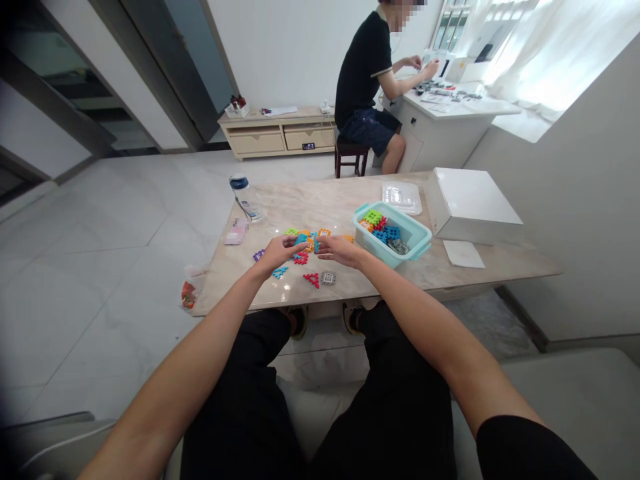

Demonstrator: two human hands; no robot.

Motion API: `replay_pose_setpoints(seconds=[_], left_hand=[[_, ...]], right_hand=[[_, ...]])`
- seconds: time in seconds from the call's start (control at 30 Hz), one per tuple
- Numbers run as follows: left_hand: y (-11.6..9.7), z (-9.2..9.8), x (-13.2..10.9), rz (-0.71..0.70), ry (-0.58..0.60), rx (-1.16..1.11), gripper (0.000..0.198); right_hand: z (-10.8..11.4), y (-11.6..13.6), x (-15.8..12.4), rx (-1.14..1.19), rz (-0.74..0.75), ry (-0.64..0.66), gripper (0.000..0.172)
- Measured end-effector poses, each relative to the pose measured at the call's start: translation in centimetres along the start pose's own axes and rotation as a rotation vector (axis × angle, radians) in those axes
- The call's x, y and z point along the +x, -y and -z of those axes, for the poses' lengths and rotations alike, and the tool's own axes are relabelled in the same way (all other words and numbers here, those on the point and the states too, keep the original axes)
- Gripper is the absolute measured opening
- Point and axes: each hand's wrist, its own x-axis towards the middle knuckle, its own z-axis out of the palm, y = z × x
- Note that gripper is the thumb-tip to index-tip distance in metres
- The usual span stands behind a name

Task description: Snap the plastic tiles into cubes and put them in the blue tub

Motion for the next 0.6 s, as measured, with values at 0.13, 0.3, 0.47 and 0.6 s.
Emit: replay_pose_setpoints(seconds=[0.13,0.3,0.47,0.6], left_hand=[[-1.2,-1.4,-0.2,0.042,0.068,-0.110,0.066],[-1.5,-2.4,-0.4,-0.031,0.058,-0.059,0.057],[-1.4,-2.4,-0.4,-0.090,0.013,0.037,0.052],[-1.2,-2.2,-0.2,-0.147,0.010,0.057,0.047]], right_hand=[[0.0,0.0,-0.9,0.115,0.003,0.008,0.017],[-0.4,0.0,-1.5,0.121,0.003,0.065,0.019],[-0.9,0.0,-1.4,0.185,-0.056,0.003,0.018],[-1.1,0.2,-1.4,0.235,-0.075,0.021,0.021]])
